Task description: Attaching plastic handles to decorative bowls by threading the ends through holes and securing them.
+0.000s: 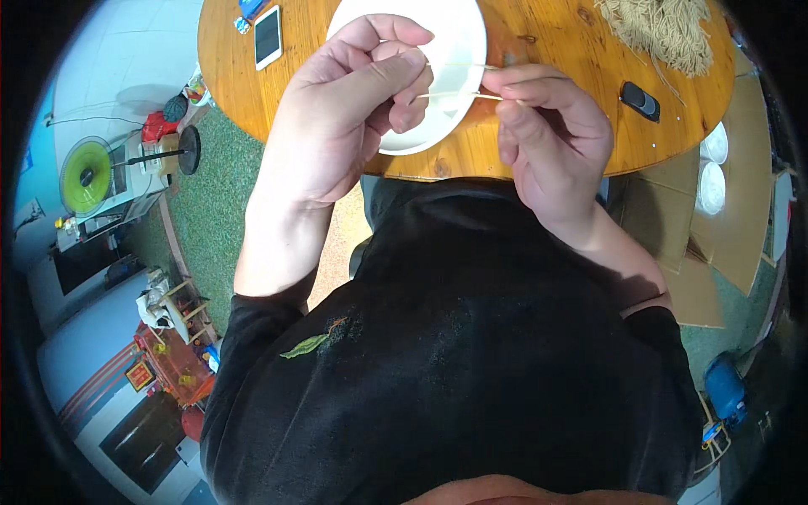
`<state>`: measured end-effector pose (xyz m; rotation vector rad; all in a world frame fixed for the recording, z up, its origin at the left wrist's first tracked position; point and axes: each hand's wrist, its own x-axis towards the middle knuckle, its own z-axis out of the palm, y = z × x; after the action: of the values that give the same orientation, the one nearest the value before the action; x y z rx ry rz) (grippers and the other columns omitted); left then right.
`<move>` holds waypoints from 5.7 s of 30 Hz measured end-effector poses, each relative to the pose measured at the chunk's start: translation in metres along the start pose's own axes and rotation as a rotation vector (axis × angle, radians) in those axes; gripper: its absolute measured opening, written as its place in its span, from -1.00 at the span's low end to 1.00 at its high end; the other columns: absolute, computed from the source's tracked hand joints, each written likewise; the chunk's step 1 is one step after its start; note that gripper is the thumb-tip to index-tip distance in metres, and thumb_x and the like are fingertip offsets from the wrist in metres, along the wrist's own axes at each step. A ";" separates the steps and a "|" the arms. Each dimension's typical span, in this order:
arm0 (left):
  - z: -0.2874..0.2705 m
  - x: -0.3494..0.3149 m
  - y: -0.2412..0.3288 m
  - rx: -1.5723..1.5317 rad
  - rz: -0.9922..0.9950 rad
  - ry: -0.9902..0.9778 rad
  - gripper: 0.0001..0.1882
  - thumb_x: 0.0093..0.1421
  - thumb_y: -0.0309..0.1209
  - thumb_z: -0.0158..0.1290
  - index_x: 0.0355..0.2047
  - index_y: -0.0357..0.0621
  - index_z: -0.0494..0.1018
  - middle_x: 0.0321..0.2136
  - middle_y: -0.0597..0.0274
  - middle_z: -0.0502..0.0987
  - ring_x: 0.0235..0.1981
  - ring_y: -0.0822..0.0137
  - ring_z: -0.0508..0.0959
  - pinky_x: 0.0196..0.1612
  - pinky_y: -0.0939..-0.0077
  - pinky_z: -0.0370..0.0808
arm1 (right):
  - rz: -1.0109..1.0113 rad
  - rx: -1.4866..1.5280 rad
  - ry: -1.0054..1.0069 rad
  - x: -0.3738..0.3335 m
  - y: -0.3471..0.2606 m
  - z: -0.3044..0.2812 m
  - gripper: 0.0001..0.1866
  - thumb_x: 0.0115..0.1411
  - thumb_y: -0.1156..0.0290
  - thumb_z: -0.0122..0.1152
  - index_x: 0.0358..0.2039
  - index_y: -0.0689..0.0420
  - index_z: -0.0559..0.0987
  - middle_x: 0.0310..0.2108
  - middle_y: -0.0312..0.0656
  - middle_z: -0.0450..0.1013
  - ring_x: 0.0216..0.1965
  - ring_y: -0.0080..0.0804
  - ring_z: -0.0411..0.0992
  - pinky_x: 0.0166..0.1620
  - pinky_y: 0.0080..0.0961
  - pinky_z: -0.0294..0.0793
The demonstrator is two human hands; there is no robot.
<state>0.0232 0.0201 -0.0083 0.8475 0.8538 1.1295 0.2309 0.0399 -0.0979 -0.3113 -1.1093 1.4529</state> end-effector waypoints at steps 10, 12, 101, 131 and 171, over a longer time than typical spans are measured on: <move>0.010 0.000 0.002 -0.168 -0.031 0.136 -0.77 0.52 -0.47 -0.04 0.10 -0.27 0.46 -0.42 0.31 0.36 -0.44 0.50 0.30 -0.32 0.59 0.28 | -0.117 -0.083 -0.078 -0.002 -0.017 0.007 -0.89 0.42 0.53 0.30 -0.11 0.28 0.60 -0.14 -0.07 0.69 -0.22 -0.58 0.62 -0.16 -0.68 0.61; 0.014 0.000 0.001 -0.069 0.096 0.159 -0.76 0.52 -0.46 -0.05 0.12 -0.25 0.45 -0.40 0.30 0.38 -0.42 0.49 0.31 -0.31 0.59 0.29 | -0.105 -0.129 -0.077 0.001 -0.022 0.007 -0.89 0.43 0.51 0.29 -0.11 0.27 0.60 -0.17 -0.10 0.70 -0.25 -0.61 0.62 -0.18 -0.70 0.60; 0.071 0.053 -0.009 0.879 0.489 -0.177 -0.73 0.21 -0.65 0.27 -0.13 -0.21 0.45 -0.38 0.33 0.56 -0.32 0.49 0.56 -0.13 0.55 0.47 | -0.129 -0.935 -0.111 0.026 -0.061 -0.060 -0.93 0.23 0.70 0.36 -0.27 0.34 0.66 -0.21 -0.13 0.66 -0.24 -0.44 0.67 -0.13 -0.58 0.69; 0.060 0.037 -0.010 1.169 0.159 -0.006 -0.93 0.33 -0.50 0.20 -0.31 -0.23 0.57 -0.33 0.10 0.66 -0.23 0.25 0.67 -0.14 0.39 0.57 | -0.315 -0.558 0.147 -0.005 -0.029 -0.060 -0.89 0.27 0.67 0.40 -0.22 0.28 0.63 -0.12 -0.14 0.57 -0.17 -0.42 0.62 -0.07 -0.55 0.63; -0.004 -0.056 0.017 1.538 0.591 0.049 -0.63 0.04 -0.45 0.44 -0.61 -0.11 0.38 -0.35 0.20 0.60 -0.10 0.07 0.65 0.03 0.12 0.46 | 0.445 0.669 0.020 0.012 -0.101 -0.079 -0.73 0.56 0.35 0.03 0.11 0.24 0.49 -0.23 -0.09 0.51 -0.35 -0.43 0.44 -0.33 -0.55 0.57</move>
<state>0.0019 -0.0301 0.0126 2.4488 1.5670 0.8101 0.3495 0.0670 -0.0556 -0.0931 -0.4944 2.1159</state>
